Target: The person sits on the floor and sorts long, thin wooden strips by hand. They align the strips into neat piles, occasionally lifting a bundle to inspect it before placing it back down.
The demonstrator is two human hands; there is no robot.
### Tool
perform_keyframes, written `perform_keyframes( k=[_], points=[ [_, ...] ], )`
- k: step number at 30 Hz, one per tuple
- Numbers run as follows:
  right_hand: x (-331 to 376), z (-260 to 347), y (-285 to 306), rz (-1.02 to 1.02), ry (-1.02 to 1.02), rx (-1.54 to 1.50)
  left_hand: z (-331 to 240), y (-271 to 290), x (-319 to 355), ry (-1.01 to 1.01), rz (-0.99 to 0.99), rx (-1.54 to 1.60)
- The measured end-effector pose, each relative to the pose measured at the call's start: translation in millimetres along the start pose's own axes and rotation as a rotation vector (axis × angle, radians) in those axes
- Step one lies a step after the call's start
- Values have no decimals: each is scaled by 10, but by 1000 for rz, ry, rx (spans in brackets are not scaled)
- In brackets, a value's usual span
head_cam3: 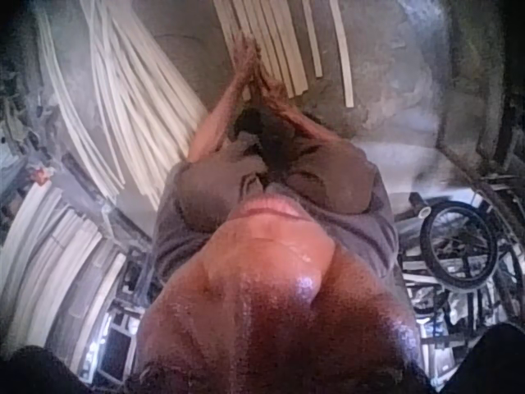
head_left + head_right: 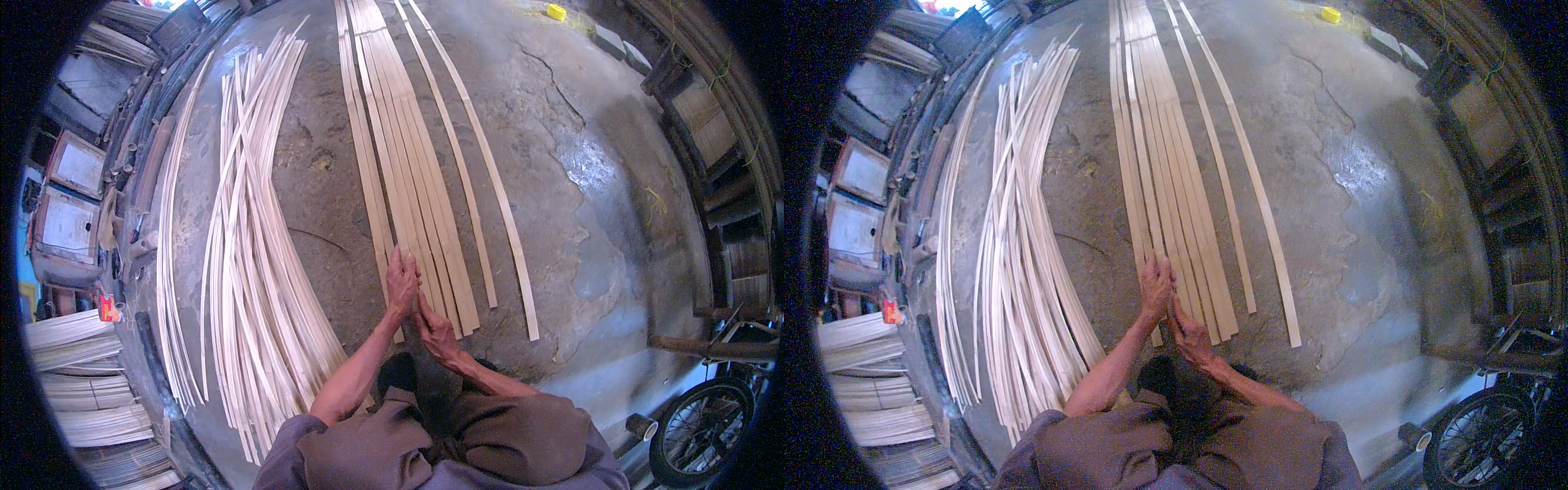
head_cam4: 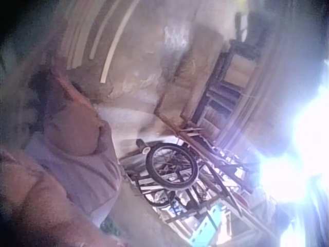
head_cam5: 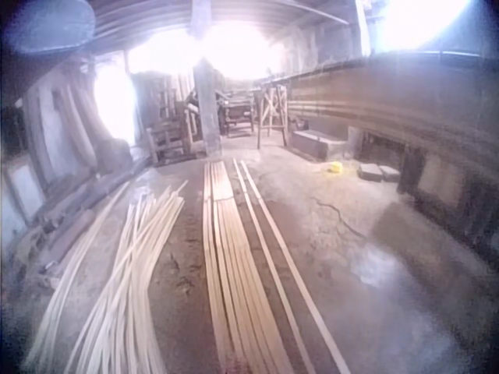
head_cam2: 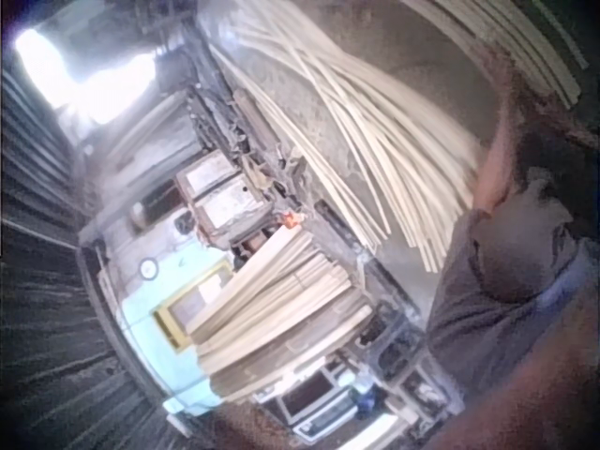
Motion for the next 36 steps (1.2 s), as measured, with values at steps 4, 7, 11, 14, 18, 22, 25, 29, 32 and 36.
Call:
perform_keyframes(
  k=[4,7,11,14,18,22,25,29,32,36],
  points=[
    [-205,71,-4,132,-134,45,154,74,-230,30,6,60],
    [-313,-15,-24,89,-97,31,103,54,-280,-28,23,-37],
    [-451,-75,9,120,-165,35,92,84,-274,-145,-66,-190],
    [-603,-91,-65,148,-111,-6,433,276,-372,-275,-117,-345],
    [-647,-309,-60,60,62,21,315,277,-235,-385,-156,-549],
    [-633,-383,-132,125,25,188,309,480,-151,-442,-253,-748],
    [-632,-432,-161,115,101,248,383,537,-153,-387,-307,-887],
    [-648,-396,-133,188,-21,319,360,508,-136,-331,-263,-936],
    [-596,-258,-97,161,4,291,378,539,-193,-334,-251,-916],
    [-561,-198,-87,12,108,139,431,611,-256,-333,-223,-811]
  ],
)
Point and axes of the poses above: each hand's wrist, its own x-axis away from the middle knuckle, its own y-axis out of the back of the hand, z = x × y, the point moved 4 cm from there along -x, towards the middle knuckle, and after that the axes turned 1 degree about -x, right-handed, at the moved point
